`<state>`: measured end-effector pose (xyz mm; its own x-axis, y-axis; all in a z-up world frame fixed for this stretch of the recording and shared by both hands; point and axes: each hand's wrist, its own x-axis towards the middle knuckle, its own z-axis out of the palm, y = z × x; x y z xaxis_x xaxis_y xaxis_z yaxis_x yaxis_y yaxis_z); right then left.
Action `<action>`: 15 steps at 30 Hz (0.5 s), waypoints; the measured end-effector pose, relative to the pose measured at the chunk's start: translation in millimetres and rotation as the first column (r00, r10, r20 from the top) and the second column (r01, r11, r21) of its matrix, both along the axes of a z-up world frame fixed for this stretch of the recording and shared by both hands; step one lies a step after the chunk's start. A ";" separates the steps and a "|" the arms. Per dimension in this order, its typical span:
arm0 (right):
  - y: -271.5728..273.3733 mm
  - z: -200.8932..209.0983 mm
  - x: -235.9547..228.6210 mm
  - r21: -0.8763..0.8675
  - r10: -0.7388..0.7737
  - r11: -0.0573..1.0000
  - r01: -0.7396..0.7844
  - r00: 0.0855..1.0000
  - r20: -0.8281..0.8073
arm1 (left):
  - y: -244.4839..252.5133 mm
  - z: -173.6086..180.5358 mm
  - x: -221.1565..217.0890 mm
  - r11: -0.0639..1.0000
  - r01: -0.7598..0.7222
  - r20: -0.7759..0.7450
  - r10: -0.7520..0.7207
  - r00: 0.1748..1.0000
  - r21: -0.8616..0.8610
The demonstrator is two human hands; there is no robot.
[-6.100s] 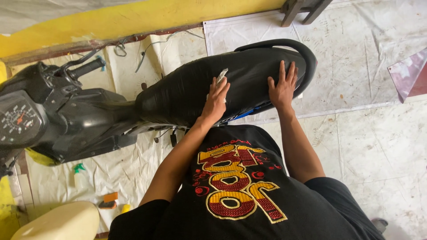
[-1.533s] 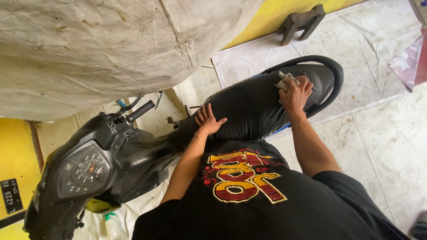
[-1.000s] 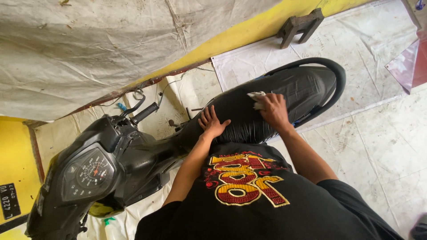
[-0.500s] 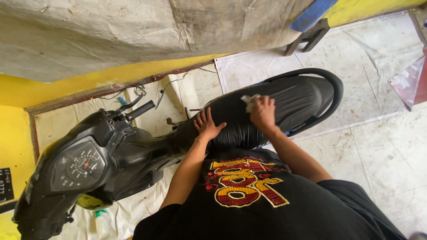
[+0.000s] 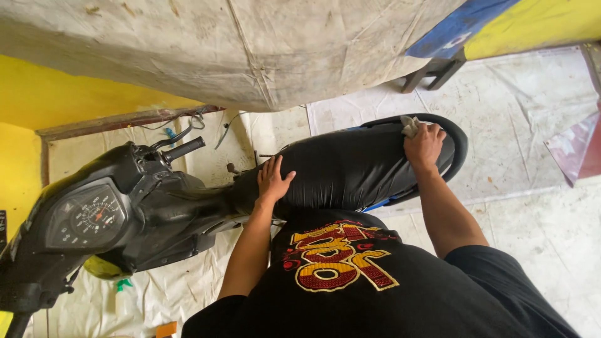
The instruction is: The person wipes the black seat of a motorcycle with a white cloth. They move the cloth back and forth across the seat surface, covering the front, middle, and rear sections while standing in a workshop.
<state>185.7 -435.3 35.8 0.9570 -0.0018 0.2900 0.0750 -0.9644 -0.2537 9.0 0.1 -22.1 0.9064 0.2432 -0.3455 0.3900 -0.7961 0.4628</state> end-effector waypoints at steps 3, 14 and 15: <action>38.1 3.0 -9.9 0.014 0.098 0.995 -0.098 0.995 -0.021 | -17.0 8.2 10.6 0.997 -0.071 -0.085 0.072 0.994 0.012; 65.4 -3.1 -24.0 0.110 0.414 0.903 -0.414 0.910 0.026 | -18.3 14.6 6.6 0.974 -0.180 -0.129 0.198 0.972 0.141; 42.1 -14.0 -13.3 0.054 0.266 0.961 -0.271 0.960 0.088 | -16.9 15.7 3.1 0.965 -0.228 -0.140 0.245 0.959 0.130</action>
